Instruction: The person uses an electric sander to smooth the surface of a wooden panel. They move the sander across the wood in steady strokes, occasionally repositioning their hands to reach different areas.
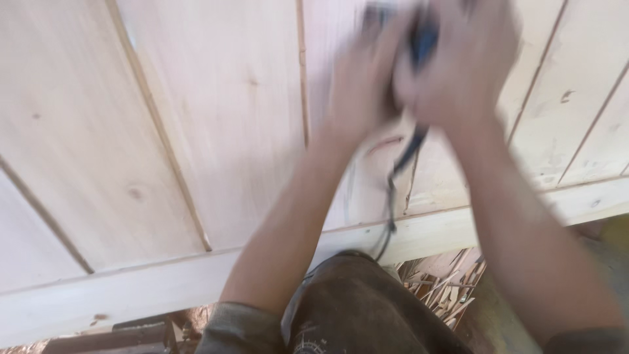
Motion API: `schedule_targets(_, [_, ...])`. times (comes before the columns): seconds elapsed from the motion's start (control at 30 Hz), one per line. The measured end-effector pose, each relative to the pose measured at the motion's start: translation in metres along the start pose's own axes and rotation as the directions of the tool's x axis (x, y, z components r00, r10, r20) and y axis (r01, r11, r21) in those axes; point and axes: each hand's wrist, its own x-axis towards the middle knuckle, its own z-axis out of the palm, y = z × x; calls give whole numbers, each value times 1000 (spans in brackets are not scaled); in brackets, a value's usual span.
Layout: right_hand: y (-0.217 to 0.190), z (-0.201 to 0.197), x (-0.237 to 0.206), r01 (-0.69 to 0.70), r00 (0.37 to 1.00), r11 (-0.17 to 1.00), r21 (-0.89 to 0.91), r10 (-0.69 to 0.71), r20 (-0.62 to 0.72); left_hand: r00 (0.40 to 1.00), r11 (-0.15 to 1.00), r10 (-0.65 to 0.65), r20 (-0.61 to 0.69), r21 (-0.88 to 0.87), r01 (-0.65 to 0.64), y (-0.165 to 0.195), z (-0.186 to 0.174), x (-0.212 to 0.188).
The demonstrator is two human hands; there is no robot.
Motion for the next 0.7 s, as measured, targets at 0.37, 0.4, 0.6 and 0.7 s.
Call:
schedule_targets(0.37, [-15, 5, -9, -36, 999, 998, -47, 37, 23, 997, 995, 72, 22, 73, -74, 12, -18, -16])
schedule_targets(0.4, [6, 15, 5, -4, 1000, 1000, -30, 4, -23, 1000, 993, 29, 10, 115, -30, 2, -8, 11])
schedule_targets(0.6, [2, 8, -36, -53, 997, 997, -62, 57, 54, 997, 996, 74, -36, -37, -75, 7, 6, -16])
schedule_targets(0.7, [-58, -31, -87, -194, 944, 980, -46, 199, 262, 998, 998, 58, 2, 14, -58, 53, -5, -116])
